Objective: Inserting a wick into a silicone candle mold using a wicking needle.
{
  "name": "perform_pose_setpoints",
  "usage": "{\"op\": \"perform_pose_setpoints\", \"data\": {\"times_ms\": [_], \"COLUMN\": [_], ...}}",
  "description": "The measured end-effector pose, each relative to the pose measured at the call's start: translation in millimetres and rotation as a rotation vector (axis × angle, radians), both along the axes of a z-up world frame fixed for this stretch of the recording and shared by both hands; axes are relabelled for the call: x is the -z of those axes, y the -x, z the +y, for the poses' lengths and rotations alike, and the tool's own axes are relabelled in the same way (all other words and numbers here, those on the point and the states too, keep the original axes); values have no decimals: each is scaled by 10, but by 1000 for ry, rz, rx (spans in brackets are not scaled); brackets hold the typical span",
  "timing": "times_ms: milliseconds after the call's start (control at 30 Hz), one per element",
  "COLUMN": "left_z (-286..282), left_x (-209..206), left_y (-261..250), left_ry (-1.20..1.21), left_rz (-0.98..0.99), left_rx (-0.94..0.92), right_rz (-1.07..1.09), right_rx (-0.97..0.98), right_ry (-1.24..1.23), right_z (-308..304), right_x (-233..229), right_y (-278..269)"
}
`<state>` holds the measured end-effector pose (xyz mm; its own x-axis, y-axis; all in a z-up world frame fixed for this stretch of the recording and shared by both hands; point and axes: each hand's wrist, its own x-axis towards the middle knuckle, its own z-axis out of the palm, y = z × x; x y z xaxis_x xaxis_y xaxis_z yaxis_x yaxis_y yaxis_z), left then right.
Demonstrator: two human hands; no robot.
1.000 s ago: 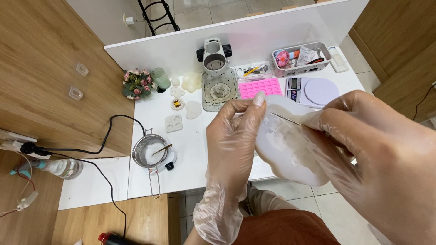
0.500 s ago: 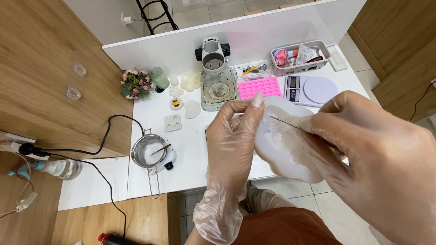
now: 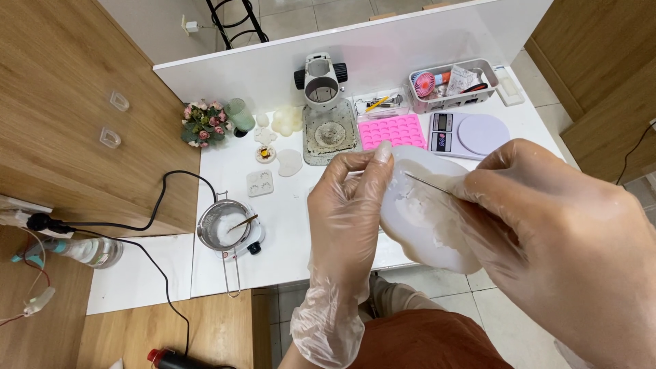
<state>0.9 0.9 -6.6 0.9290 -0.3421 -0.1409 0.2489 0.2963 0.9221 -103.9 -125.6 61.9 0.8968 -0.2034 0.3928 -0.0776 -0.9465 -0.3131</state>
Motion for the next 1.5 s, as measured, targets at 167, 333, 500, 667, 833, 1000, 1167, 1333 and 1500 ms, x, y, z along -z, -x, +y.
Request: {"op": "perform_pose_setpoints", "data": {"times_ms": [167,333,500,667,833,1000,1167,1333,1500], "left_z": [1,-13,-35,-85,-100,-166,-246,-305,-404], "left_x": [24,31,38,81,170,409,473,884,1660], "left_y": [10,15,-2,-49,-135,-201,-133,-56,-230], "left_ry": [-9,-12,2,-19,-95,-102,19,62,-72], "left_rz": [-24,-34,-43,-95,-93,55,224,239,269], "left_rx": [-10,-12,-23,-44,-70,-67,21,92,85], "right_rz": [27,60,45,46,-20,-167,-266,-321,-426], "right_rx": [9,8,-38,-29,-18,-37,-24,-29,-31], "right_ry": [20,23,-58,16,-40,-237,-366,-621,-1207], "right_z": [-37,-35,-62,-100,-39,-8,20,-121,-330], "right_x": [49,43,-19,47,5,82,222,583,1178], "right_y": [-2,-5,-22,-78,-169,-201,-293,-343,-546]}}
